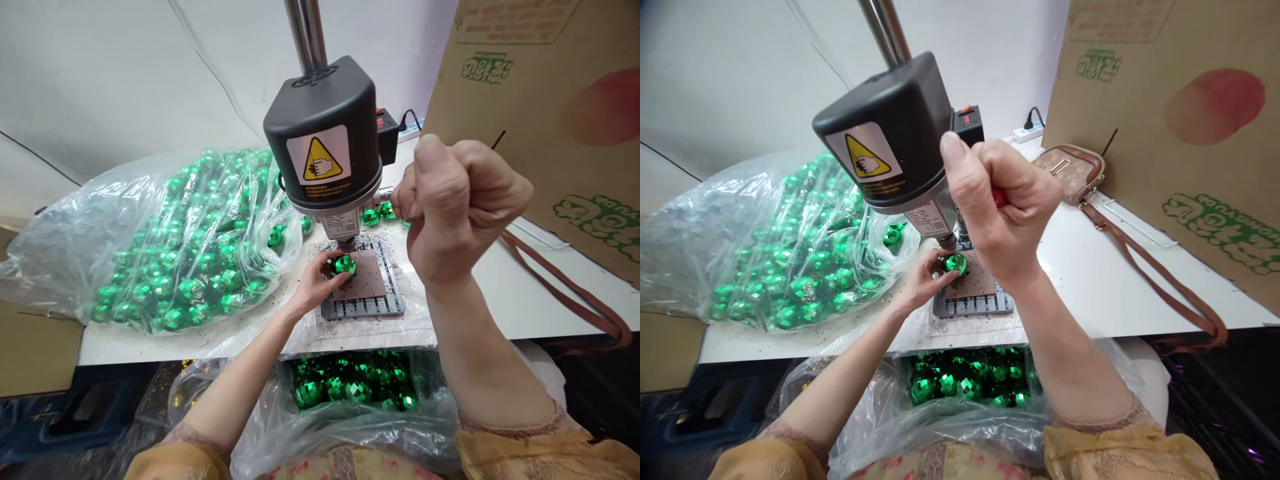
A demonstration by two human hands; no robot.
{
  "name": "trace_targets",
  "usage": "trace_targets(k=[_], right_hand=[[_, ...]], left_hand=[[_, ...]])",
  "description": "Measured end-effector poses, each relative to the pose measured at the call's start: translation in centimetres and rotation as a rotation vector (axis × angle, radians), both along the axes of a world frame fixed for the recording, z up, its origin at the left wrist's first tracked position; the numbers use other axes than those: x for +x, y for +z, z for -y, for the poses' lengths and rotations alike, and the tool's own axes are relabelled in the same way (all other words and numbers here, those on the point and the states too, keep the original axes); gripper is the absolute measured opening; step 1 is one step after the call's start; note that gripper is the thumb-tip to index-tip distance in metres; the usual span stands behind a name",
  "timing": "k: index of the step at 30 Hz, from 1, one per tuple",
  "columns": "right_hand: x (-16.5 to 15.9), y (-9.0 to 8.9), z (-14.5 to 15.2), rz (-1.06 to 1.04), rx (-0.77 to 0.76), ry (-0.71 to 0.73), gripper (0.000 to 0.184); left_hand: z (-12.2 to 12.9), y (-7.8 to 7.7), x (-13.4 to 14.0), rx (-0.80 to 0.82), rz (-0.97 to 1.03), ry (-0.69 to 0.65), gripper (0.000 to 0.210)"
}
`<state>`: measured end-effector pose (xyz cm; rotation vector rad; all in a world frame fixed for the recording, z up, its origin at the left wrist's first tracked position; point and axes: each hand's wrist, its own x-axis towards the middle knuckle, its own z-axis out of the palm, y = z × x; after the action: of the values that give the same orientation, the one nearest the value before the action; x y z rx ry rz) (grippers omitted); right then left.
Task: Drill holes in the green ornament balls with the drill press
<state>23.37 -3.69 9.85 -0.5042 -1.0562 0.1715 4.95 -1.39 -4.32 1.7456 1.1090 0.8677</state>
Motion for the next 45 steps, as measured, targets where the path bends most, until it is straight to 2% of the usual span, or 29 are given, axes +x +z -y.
trace_targets(k=[3, 6, 9, 14, 20, 33, 39, 45], right_hand=[[0.0, 0.1, 0.0, -0.009, 0.021, 0.015, 0.052], [-0.1, 0.3, 0.0, -0.003, 0.051, 0.02, 0.052], [0.0, 0.2, -0.1, 0.011, 0.051, -0.008, 0.052], [0.1, -0.3, -0.1, 0.119, -0.077, -0.167, 0.051], [-0.4, -0.9, 0.5, 0.005, 0.058, -0.031, 0.052], [-0.7, -2.7, 0.2, -0.049, 0.11, -0.098, 0.053], [0.1, -3.7, 0.5, 0.079, 0.177, -0.068, 0.053], [0.3, -4.2, 0.1, 0.087, 0.253, -0.077, 0.05]], left_hand=[[0.5, 0.6, 0.7, 0.136, -0.129, -0.011, 0.044], [0.9, 0.5, 1.5, 0.185, -0.197, 0.032, 0.047], [1.2, -0.2, 2.1, 0.172, -0.188, 0.088, 0.049], [1.5, -1.0, 2.4, 0.11, -0.063, 0.082, 0.051], [1.8, -1.1, 2.4, 0.085, 0.016, 0.087, 0.052], [1.6, -1.4, 2.2, 0.092, -0.001, 0.077, 0.052], [1.5, -1.7, 2.1, 0.099, 0.004, 0.072, 0.053], [1.6, -1.6, 2.2, 0.103, 0.026, 0.059, 0.054]])
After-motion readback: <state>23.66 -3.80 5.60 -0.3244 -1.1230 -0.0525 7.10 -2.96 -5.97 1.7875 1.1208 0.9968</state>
